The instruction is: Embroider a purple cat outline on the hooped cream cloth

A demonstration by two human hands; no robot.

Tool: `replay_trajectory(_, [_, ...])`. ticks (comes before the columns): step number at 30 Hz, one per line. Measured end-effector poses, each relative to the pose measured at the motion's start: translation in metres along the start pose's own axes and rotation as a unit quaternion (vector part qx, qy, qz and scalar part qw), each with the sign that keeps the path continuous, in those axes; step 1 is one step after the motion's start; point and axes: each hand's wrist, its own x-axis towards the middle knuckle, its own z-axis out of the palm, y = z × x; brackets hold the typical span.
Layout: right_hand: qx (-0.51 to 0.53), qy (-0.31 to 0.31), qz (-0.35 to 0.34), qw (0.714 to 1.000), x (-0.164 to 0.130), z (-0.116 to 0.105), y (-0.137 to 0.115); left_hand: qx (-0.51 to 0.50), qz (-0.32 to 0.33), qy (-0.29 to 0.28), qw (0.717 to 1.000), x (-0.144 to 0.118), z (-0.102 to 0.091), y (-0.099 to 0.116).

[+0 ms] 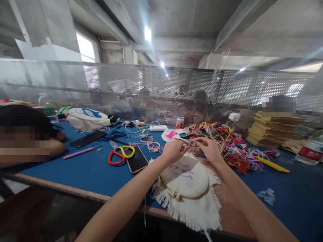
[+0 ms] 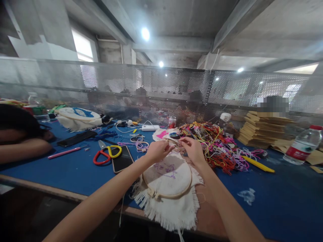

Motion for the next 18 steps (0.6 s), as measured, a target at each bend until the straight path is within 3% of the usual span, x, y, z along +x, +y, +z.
replay_trajectory(6, [0.035, -0.003, 0.019, 0.999, 0.0006, -0.0010, -0.0002, 0.009, 0.009, 0.005, 1.000, 0.0004, 0.0018, -0.0016])
replay_trajectory(13, [0.168, -0.010, 0.084, 0.982, 0.0034, -0.0030, 0.0024, 0.007, 0.008, 0.013, 1.000, 0.0009, 0.0031, -0.0026])
replay_trajectory(18, [0.183, -0.024, 0.111, 0.976, 0.0052, -0.0062, 0.0034, 0.003, 0.008, 0.008, 1.000, 0.0014, 0.0037, -0.0028])
